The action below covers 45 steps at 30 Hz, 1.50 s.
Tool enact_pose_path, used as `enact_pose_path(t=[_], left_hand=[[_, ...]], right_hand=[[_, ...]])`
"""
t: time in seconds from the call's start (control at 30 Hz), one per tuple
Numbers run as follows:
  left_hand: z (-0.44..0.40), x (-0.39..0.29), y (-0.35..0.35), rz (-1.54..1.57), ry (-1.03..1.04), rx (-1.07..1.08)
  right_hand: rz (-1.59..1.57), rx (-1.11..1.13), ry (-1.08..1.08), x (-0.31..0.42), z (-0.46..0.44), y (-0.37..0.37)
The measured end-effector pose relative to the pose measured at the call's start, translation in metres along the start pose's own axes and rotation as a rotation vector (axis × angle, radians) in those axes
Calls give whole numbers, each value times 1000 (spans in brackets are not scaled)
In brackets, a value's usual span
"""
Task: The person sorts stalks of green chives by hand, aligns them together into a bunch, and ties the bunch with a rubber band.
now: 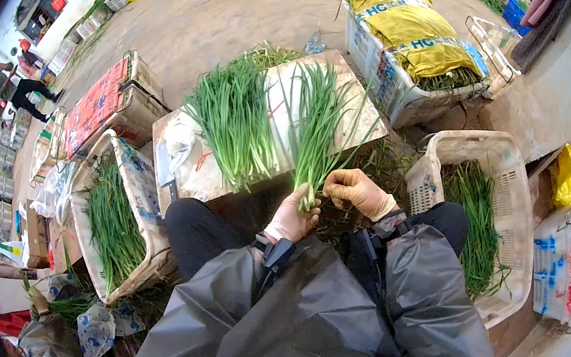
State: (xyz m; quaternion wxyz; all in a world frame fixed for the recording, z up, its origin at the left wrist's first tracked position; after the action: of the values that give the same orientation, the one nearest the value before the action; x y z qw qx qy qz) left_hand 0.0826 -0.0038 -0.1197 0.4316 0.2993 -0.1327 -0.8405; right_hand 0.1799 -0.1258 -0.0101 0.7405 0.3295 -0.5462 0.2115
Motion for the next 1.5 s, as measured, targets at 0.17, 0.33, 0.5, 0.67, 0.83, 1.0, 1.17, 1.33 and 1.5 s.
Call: enact_pose_path(t=[0.17, 0.33, 0.5, 0.67, 0.83, 1.0, 1.17, 1.33, 1.5], left_hand=[[2, -2, 1, 12, -25, -47], [0, 0, 0, -1, -35, -39], [7, 1, 4, -29, -45, -10], [1, 3, 3, -62, -19, 34], [0, 5, -3, -130, -57, -65], [7, 7, 1, -127, -85, -104], [-9, 8, -5, -83, -60, 5], [3, 3, 4, -16, -90, -1], [-3, 4, 0, -45, -71, -19]], right_hand=[[-46, 2, 13, 6, 3, -7], [172, -59, 63, -13, -6, -27], [722, -140, 4, -43, -10, -26], [947, -218, -68, -27, -6, 15], [1042, -252, -124, -41, -10, 14], [845, -240, -97, -46, -14, -1], [877, -329, -137, -34, -15, -9], [696, -346, -86, -40, -17, -22], [657, -507, -134, -37, -19, -28]])
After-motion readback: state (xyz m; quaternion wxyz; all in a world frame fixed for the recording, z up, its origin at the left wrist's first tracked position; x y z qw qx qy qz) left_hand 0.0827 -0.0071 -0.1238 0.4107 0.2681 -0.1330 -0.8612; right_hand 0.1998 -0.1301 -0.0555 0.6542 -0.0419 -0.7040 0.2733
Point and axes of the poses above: each hand's wrist, its own z-axis away from the middle knuckle, its own y-axis out of the palm, x = y × z, the point moved 7 cm from there along -z, towards the middle knuckle, and after that the axes turned 13 degrees about -x, right-handed, at the moved point
